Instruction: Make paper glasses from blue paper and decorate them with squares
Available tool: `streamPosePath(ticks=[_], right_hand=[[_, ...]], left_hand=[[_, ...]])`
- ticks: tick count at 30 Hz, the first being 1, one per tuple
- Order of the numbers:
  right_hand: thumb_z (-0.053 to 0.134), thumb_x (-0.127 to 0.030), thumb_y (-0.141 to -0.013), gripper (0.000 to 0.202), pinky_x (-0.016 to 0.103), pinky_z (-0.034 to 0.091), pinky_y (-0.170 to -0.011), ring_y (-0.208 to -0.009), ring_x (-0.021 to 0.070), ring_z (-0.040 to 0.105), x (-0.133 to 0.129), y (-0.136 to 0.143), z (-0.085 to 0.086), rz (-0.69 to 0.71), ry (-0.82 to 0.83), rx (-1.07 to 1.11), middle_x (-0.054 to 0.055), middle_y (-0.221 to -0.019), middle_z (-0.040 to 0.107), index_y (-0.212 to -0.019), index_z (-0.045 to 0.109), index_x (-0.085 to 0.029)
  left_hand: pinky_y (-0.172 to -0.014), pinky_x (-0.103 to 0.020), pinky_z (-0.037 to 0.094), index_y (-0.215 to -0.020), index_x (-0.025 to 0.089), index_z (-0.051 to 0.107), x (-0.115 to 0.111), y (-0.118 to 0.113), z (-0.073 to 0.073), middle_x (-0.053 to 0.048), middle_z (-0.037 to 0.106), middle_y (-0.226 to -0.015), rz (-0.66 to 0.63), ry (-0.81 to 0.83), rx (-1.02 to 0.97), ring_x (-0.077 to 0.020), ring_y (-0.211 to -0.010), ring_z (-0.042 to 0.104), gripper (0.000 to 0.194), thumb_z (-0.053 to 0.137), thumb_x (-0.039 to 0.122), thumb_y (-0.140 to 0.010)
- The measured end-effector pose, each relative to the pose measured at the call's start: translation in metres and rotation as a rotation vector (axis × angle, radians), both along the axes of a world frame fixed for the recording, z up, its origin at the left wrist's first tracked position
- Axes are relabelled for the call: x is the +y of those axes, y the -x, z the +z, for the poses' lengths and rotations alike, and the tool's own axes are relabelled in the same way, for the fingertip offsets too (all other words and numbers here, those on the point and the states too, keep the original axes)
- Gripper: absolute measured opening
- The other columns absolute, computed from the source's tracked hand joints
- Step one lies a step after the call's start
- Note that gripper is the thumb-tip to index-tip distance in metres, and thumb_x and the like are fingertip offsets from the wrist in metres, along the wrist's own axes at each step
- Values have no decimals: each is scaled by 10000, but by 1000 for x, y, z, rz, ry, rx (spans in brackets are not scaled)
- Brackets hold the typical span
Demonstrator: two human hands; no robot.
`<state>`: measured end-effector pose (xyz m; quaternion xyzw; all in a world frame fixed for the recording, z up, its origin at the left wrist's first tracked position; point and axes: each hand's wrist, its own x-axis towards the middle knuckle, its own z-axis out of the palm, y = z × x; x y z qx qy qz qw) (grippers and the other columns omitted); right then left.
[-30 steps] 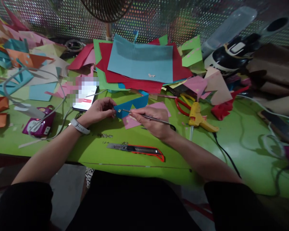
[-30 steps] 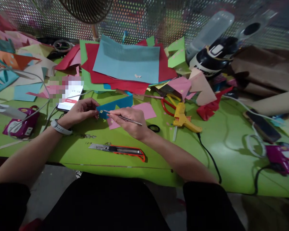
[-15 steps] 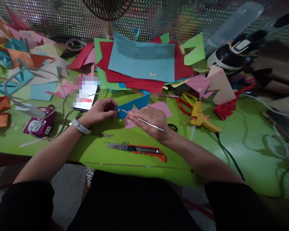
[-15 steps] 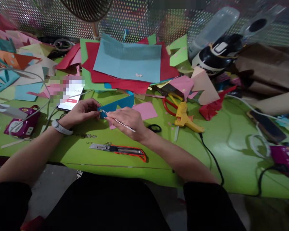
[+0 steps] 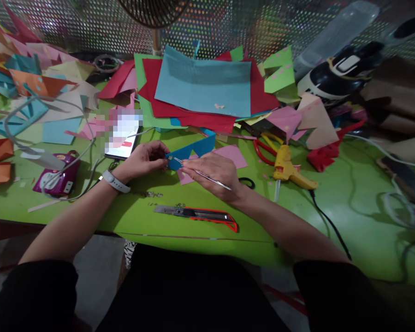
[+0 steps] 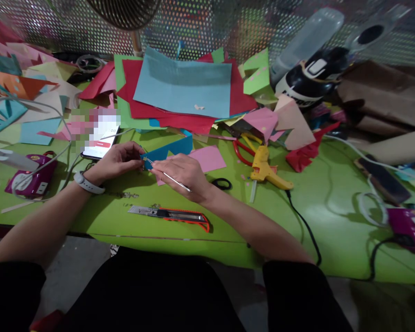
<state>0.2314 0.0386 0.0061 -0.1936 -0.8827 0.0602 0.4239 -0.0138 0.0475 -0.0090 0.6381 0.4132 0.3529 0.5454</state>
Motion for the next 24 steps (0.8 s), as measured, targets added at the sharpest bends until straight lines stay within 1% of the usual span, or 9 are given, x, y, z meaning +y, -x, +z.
streamPosePath(ticks=[4,10,14,20,24], right_hand=[[650,-174,-956,109,317,608,-755,-833,169,770,-1,1,3,-10,-14,-16,55,-977,811,-1011,744,-177],[647,-160,-956,94,310,609,-751,-836,175,776,0,1,6,2,-48,-25,80,-958,810,-988,735,-152],[618,-172,-975,124,317,611,-753,-842,171,776,1,1,5,17,-52,-45,77,-970,810,-995,741,-161],[618,-163,-970,137,328,607,-740,-835,174,770,2,-1,2,28,-77,-86,75,-998,807,-1016,746,-168],[623,-146,-961,155,336,607,-778,-879,180,766,3,-3,-1,49,-103,-114,83,-1039,801,-1054,746,-165]], left_hand=[[-620,-256,524,-971,144,612,0,-1,1,-21,699,-736,1,1,11,-135,-641,669,228,733,249,-809],[-637,-265,523,-970,144,613,0,-1,1,-22,693,-745,7,4,16,-140,-661,664,254,747,258,-786],[-635,-255,509,-964,140,621,-1,-2,2,-19,685,-753,23,5,25,-130,-667,648,265,757,264,-774],[-637,-259,512,-972,139,624,-1,-2,3,-25,688,-767,14,-6,38,-128,-676,645,251,743,257,-784],[-645,-263,525,-974,139,626,-1,-2,2,-32,698,-779,14,-13,46,-135,-689,657,253,743,254,-781]])
